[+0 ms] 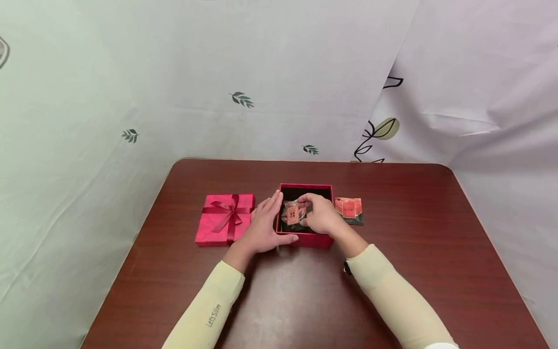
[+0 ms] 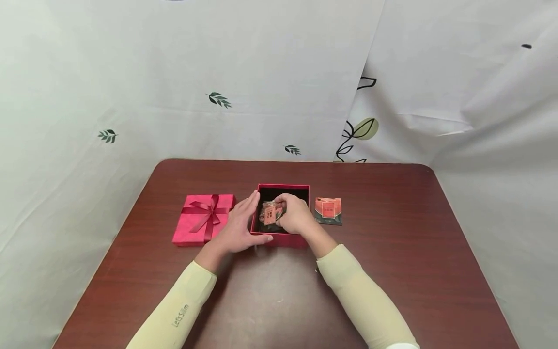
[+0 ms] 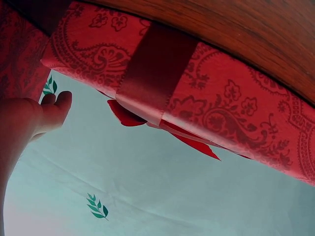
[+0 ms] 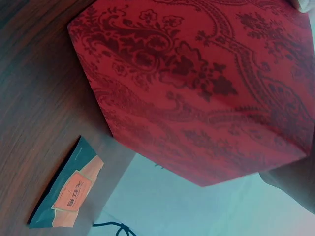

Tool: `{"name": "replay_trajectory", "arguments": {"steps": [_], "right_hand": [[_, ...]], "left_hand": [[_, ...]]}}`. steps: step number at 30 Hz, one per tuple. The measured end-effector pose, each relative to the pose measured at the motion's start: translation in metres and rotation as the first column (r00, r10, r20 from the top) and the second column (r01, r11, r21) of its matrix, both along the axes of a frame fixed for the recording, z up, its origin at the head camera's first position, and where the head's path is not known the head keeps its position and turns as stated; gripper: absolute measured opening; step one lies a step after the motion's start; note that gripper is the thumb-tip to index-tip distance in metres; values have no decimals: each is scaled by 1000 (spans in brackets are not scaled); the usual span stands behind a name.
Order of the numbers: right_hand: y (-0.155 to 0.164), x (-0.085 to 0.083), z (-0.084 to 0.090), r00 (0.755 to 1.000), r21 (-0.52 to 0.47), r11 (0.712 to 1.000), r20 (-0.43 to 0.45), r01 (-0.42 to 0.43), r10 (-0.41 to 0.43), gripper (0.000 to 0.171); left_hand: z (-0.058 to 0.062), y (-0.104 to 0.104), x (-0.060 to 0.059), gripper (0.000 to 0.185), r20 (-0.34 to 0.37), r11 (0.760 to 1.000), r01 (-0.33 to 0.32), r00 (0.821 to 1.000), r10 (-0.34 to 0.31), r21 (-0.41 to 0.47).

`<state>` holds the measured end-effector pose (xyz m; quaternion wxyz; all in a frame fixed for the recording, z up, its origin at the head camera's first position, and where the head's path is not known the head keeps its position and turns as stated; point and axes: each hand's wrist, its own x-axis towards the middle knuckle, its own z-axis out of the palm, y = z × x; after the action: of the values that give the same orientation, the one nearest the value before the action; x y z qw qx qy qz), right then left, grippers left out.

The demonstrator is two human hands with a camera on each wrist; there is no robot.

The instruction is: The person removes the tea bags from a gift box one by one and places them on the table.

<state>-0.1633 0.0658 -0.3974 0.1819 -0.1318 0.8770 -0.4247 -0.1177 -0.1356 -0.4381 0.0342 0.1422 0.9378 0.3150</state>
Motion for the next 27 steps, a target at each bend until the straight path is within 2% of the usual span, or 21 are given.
{"name": "replay_trajectory", "arguments": {"steps": [13, 22, 27], "right_hand": [[19, 4, 10, 997, -127, 989, 32, 73, -69, 55], [34, 3, 17, 993, -160, 981, 47, 114, -107, 59], [43, 2, 19, 990, -210, 969, 74, 132, -119, 60]], "left_hand": [[-1, 0, 0, 123, -11, 1000, -1, 1000, 1, 7], [-2, 0, -1, 122, -12, 1000, -3, 1000, 3, 13], [-2, 0, -1, 121, -14, 1000, -3, 1000, 3, 6]]}}
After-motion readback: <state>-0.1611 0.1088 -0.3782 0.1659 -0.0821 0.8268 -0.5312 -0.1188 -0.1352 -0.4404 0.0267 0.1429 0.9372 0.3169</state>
